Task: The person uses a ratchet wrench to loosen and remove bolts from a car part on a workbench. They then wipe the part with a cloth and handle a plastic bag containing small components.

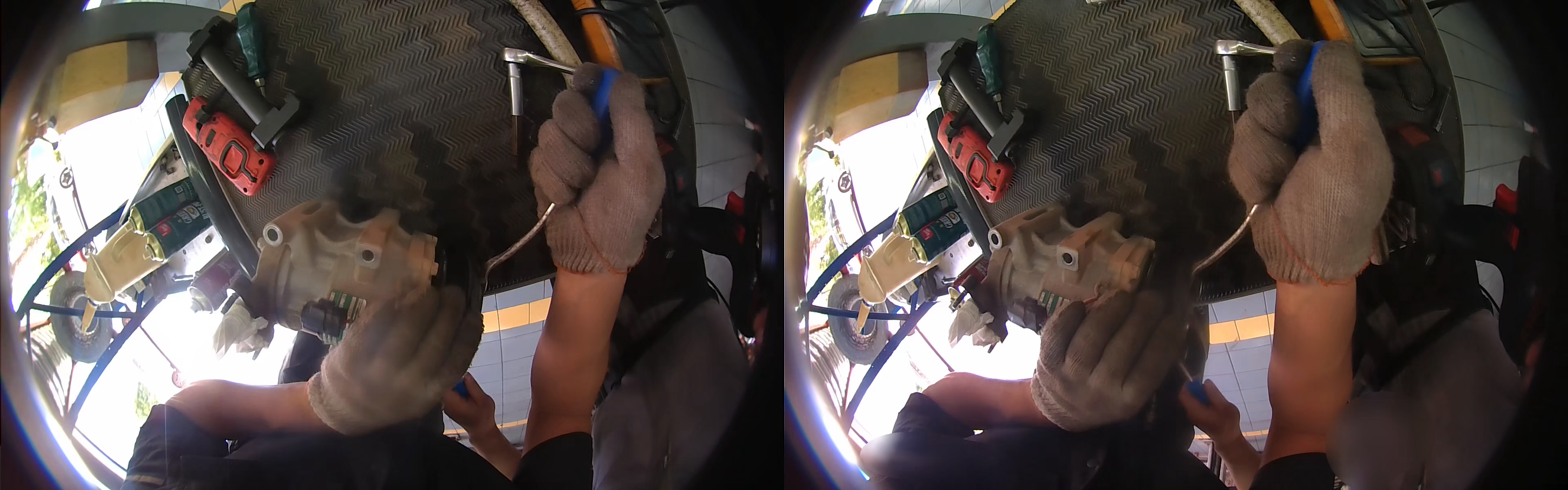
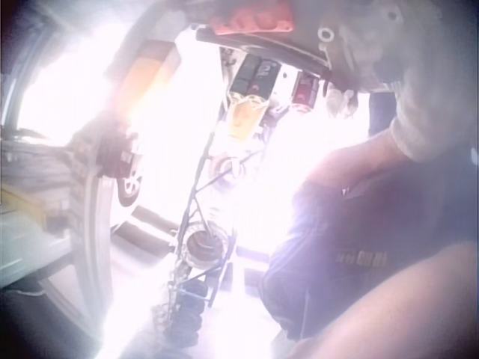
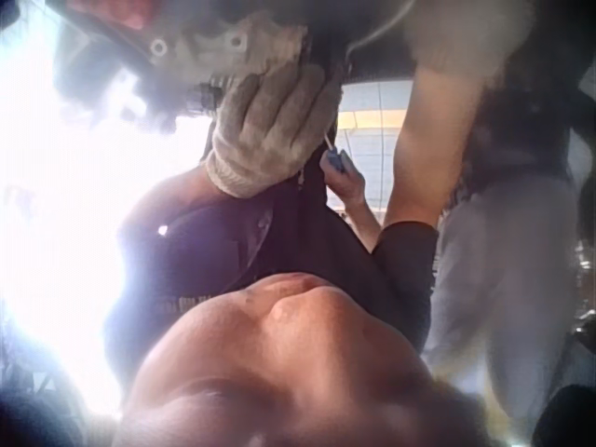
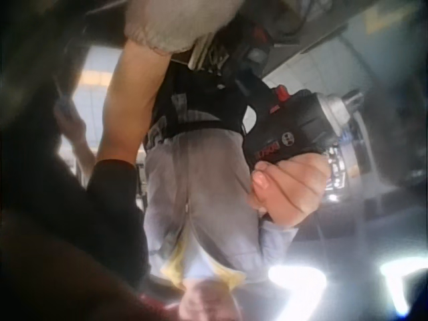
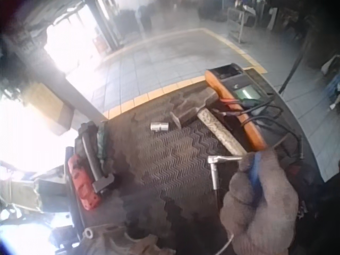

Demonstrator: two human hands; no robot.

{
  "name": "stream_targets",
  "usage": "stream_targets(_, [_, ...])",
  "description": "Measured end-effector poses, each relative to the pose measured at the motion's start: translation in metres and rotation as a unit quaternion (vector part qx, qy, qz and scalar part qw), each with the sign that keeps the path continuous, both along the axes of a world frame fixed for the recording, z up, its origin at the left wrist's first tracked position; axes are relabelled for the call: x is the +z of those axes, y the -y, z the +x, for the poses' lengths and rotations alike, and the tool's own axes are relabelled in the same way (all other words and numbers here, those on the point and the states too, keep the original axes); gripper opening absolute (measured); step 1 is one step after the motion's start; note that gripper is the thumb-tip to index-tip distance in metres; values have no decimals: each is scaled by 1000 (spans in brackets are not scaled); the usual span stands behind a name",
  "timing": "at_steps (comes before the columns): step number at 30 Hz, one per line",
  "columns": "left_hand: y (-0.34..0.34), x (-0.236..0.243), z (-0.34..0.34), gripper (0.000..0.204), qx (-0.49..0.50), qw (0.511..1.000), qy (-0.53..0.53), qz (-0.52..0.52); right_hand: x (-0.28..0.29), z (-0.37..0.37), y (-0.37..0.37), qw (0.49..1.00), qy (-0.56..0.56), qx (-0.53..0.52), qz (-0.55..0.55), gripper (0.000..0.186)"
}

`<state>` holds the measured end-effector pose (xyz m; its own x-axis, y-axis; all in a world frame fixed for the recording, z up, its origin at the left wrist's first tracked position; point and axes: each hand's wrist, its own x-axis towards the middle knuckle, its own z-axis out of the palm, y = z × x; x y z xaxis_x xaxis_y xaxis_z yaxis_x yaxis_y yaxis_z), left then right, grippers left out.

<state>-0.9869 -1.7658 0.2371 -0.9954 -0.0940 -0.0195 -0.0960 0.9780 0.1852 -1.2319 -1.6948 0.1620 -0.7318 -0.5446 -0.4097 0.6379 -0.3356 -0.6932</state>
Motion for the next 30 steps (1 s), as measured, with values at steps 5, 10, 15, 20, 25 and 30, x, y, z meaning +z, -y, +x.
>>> stream_targets(5, [-1, 2, -2, 21, 2, 999, 37, -20, -4, -2, 7, 991, 11, 54, -125, 41])
stream_targets(10, [-2, -5, 1, 18, 6, 1000, -8, -4, 20, 6, 25, 994, -63, 35, 82, 40])
stream_targets(15, [-6, -4, 6, 17, 12, 1000, -7, -1, 17, 8, 37, 980, -6, 49, 193, 40])
stream_targets(20, [-10, -6, 9, 20, 41, 998, -36, 24, -16, 3, 28, 996, 34, 80, 5, 40])
stream_targets(25, [-6, -5, 10, 14, 24, 999, -16, 30, -30, -6, 26, 984, 63, 151, -66, 40])
stream_targets(30, [-12, -4, 7, 27, 38, 999, -18, 5, -9, 0, 36, 991, 35, 84, 99, 38])
